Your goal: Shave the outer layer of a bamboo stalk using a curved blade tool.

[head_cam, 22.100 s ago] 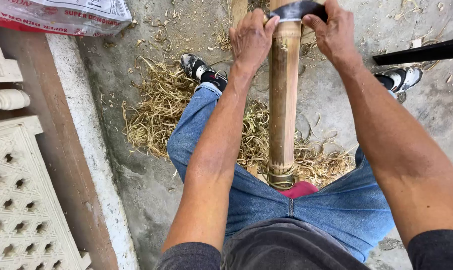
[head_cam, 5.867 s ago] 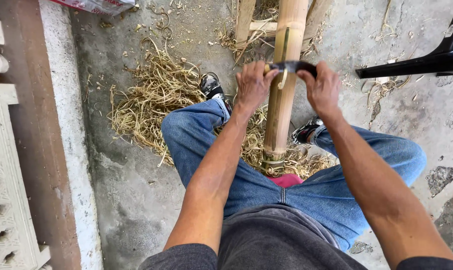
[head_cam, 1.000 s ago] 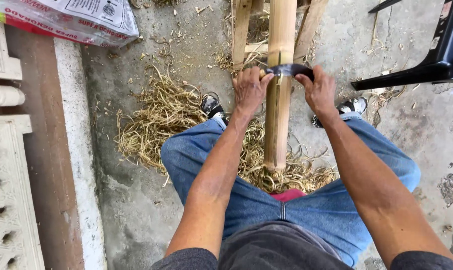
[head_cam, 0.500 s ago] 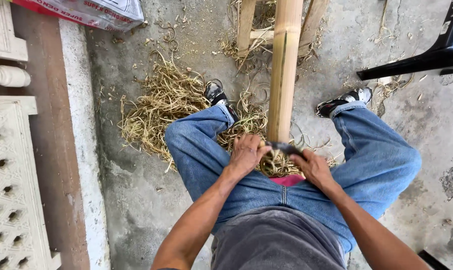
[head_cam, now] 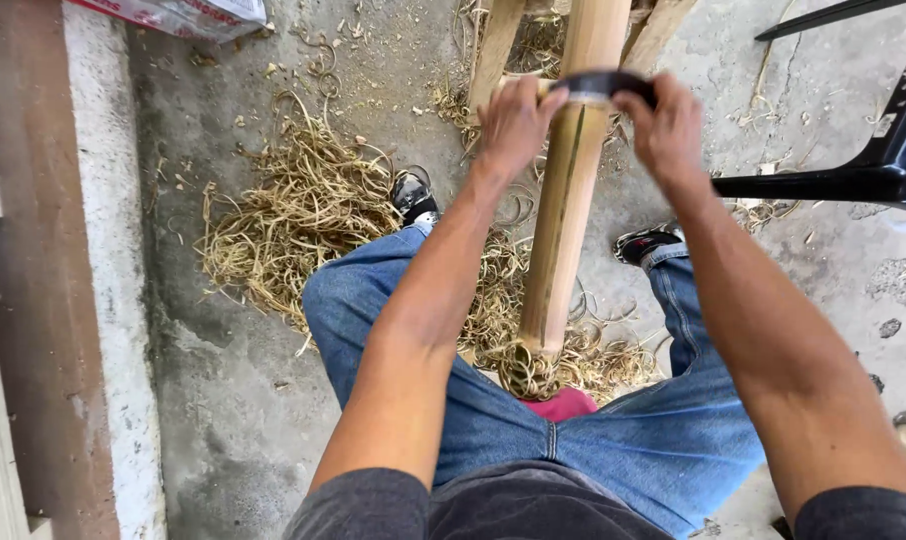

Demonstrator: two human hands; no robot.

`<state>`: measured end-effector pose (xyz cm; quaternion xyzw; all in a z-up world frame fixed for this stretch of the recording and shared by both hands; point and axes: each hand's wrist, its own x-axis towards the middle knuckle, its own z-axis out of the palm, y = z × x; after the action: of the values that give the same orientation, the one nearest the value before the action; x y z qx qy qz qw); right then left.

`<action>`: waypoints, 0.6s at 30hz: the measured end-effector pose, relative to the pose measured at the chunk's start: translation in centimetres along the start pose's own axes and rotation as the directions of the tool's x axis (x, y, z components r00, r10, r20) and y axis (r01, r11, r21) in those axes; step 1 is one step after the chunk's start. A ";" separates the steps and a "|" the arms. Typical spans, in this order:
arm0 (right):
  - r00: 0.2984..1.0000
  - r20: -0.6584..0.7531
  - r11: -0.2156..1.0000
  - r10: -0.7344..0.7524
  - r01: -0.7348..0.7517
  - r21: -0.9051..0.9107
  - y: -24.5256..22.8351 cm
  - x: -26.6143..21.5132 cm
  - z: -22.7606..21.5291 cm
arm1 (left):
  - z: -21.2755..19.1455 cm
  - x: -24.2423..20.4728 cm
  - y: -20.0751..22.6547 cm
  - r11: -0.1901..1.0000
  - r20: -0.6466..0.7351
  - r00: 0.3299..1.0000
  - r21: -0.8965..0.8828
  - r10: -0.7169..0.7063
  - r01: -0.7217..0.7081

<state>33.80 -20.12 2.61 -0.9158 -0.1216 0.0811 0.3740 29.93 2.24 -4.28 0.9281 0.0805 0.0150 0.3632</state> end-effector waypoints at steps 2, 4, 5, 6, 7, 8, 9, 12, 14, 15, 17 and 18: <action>0.999 -0.010 0.999 0.038 -0.038 -0.018 0.7 3.2 -0.2 | 0.3 3.6 0.6 0.999 0.016 0.999 -0.004 -0.051 0.051; 0.997 -0.027 0.996 0.076 -0.077 -0.033 1.5 5.1 -0.2 | 0.7 5.8 0.7 0.996 0.033 0.995 -0.004 -0.094 0.094; 0.999 -0.048 0.995 0.011 -0.015 -0.095 1.9 5.5 -0.2 | 1.0 6.3 0.7 0.996 0.006 0.996 0.019 -0.084 0.083; 0.997 -0.063 0.987 -0.053 0.043 -0.156 2.3 5.6 -0.3 | 1.1 6.6 0.6 0.996 -0.019 0.997 0.043 -0.073 0.074; 0.997 -0.061 0.987 -0.045 0.035 -0.156 3.0 5.1 0.1 | 1.2 5.8 0.7 0.996 -0.010 0.997 0.042 -0.074 0.075; 0.990 -0.099 0.971 -0.102 0.078 -0.225 3.3 5.3 0.4 | 0.8 5.9 0.9 0.997 -0.044 0.998 0.046 -0.055 0.057; 0.978 -0.133 0.949 -0.161 0.116 -0.293 3.6 5.4 0.6 | 0.4 5.7 1.0 0.998 -0.077 0.996 0.051 -0.035 0.039; 0.992 -0.103 0.957 -0.079 0.046 -0.285 3.2 2.3 0.7 | 0.1 2.7 1.2 0.994 0.005 0.999 0.102 -0.042 0.041; 0.997 -0.066 0.983 0.038 -0.049 -0.177 0.6 0.4 -0.2 | -0.1 0.8 1.3 0.996 0.017 0.998 0.065 -0.066 0.065; 0.988 -0.004 0.985 0.154 -0.154 -0.073 -0.7 -0.6 -0.5 | -0.3 -0.2 1.3 0.995 0.038 0.995 0.026 -0.097 0.096; 0.997 -0.060 0.990 0.053 -0.060 -0.126 -1.1 -0.8 -0.6 | -0.6 -0.5 1.6 0.997 -0.029 0.997 0.031 -0.066 0.067; 0.996 -0.083 0.983 -0.030 0.015 -0.181 -1.0 -1.3 -0.5 | -0.5 -1.2 1.6 0.997 -0.073 0.995 0.036 -0.061 0.064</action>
<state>32.49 -20.14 3.78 -0.9471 -0.1226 0.0264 0.2956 28.93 1.20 -2.81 0.9308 0.1226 0.0355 0.3426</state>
